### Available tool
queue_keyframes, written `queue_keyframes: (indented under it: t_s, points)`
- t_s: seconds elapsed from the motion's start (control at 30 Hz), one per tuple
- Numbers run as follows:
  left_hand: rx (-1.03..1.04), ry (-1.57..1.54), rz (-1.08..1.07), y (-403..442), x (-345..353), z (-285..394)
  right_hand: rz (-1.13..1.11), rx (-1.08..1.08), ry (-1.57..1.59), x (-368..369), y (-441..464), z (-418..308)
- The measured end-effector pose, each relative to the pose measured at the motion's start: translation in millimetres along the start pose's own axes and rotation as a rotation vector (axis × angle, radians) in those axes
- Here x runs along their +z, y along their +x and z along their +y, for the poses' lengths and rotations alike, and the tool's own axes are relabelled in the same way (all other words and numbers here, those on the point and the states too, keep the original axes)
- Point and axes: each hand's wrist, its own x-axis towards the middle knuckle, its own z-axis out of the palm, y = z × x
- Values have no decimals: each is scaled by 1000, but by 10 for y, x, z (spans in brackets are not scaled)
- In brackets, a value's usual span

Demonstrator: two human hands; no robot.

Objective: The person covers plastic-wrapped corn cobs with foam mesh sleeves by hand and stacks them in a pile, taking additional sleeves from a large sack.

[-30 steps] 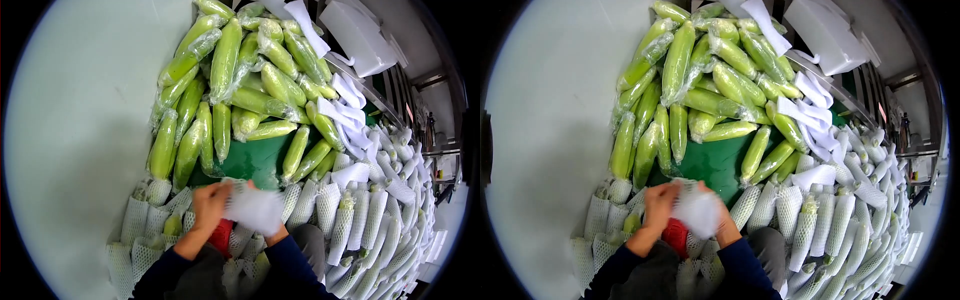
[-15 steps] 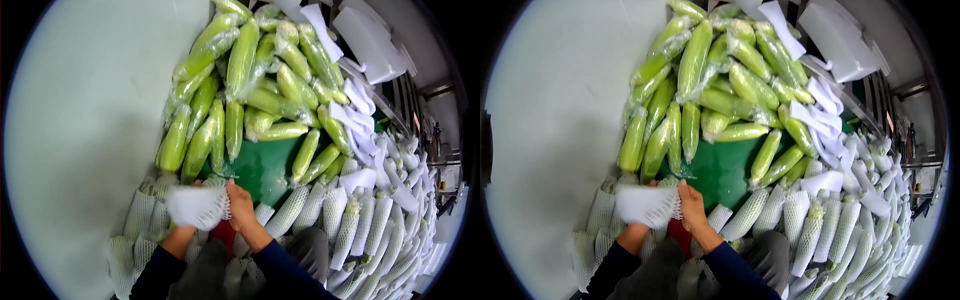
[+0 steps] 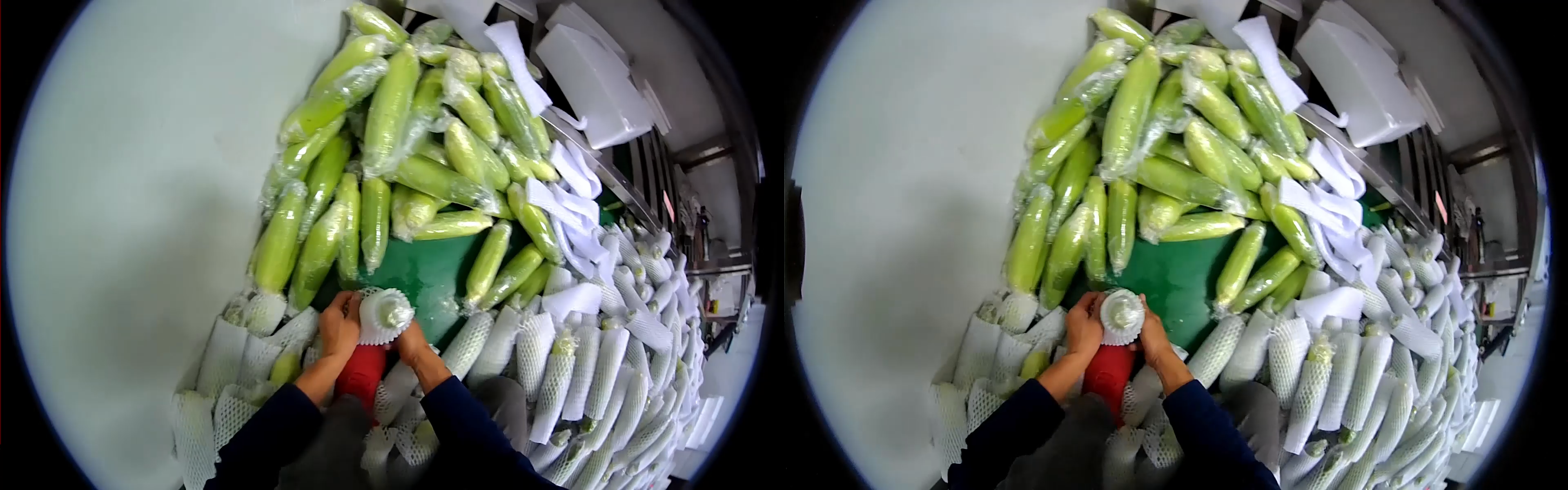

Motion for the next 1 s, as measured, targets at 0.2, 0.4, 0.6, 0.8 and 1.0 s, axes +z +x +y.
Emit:
queue_keyframes:
  t_s: [0.2, 0.4, 0.6, 0.8, 1.0]
  points:
    - [580, 133, 17, -66, -284, 814, -310, -52, 241, -374, -790, -637]
    - [475, 743, 278, 571, -532, 730, -360, -484, -1177, -871, -1720, -338]
    - [541, 643, -33, 467, -388, 490, 13, -897, -1528, -997, -1958, -423]
    - [974, 656, -397, -17, 110, 361, 821, -743, -1987, -2406, -1091, -1798]
    - [811, 378, -248, -24, 340, 725, 702, -930, -1496, -2084, -1264, -1966]
